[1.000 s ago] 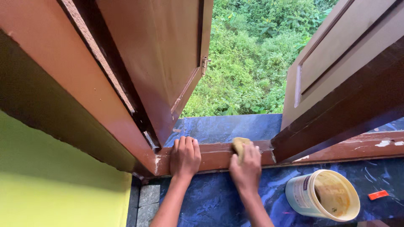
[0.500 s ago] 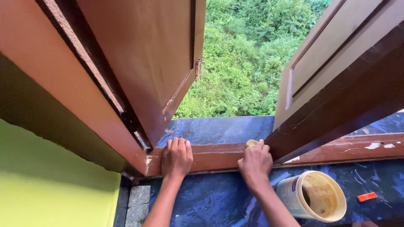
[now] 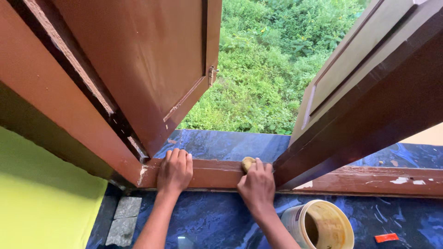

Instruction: The person sands the wooden window frame and sash using a sanding block. They work on the top, side, and bottom sections of the frame, as well as the edges of the open window sash, smoothing the surface.

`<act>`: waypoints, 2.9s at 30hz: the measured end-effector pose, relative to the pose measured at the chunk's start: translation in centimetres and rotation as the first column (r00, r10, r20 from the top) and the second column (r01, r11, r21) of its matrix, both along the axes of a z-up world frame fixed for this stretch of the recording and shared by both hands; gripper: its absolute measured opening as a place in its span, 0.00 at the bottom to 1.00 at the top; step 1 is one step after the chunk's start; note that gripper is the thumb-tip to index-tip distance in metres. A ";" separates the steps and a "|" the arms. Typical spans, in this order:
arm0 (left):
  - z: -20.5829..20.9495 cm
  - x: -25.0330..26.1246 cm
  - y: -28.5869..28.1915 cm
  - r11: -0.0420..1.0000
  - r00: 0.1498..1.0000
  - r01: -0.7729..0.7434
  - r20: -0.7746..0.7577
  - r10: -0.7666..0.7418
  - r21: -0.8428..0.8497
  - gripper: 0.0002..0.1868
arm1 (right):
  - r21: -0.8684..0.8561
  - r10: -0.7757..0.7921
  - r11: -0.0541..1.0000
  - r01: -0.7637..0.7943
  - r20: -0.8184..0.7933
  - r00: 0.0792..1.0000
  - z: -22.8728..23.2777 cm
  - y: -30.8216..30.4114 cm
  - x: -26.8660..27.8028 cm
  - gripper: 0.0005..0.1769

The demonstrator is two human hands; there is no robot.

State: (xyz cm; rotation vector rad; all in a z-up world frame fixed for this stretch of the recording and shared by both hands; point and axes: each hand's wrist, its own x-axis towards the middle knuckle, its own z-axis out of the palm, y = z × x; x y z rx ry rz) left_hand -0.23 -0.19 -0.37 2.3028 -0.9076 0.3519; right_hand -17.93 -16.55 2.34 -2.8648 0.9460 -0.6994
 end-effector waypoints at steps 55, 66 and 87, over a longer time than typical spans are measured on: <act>-0.7 0.4 -0.4 0.994 0.998 0.003 0.069 -0.010 0.111 0.24 | 0.294 0.258 0.885 -0.361 0.336 0.906 -0.2 7.3 3.5 0.31; 0.1 -0.3 -0.5 0.983 0.996 -0.073 0.056 0.065 0.167 0.22 | 0.191 -0.099 0.980 0.057 0.219 0.971 -1.5 4.3 1.0 0.35; 0.1 -0.2 -1.6 0.944 0.987 -0.160 0.042 0.155 0.288 0.19 | 0.126 0.168 0.972 -0.197 0.212 0.963 -1.8 1.2 -0.5 0.31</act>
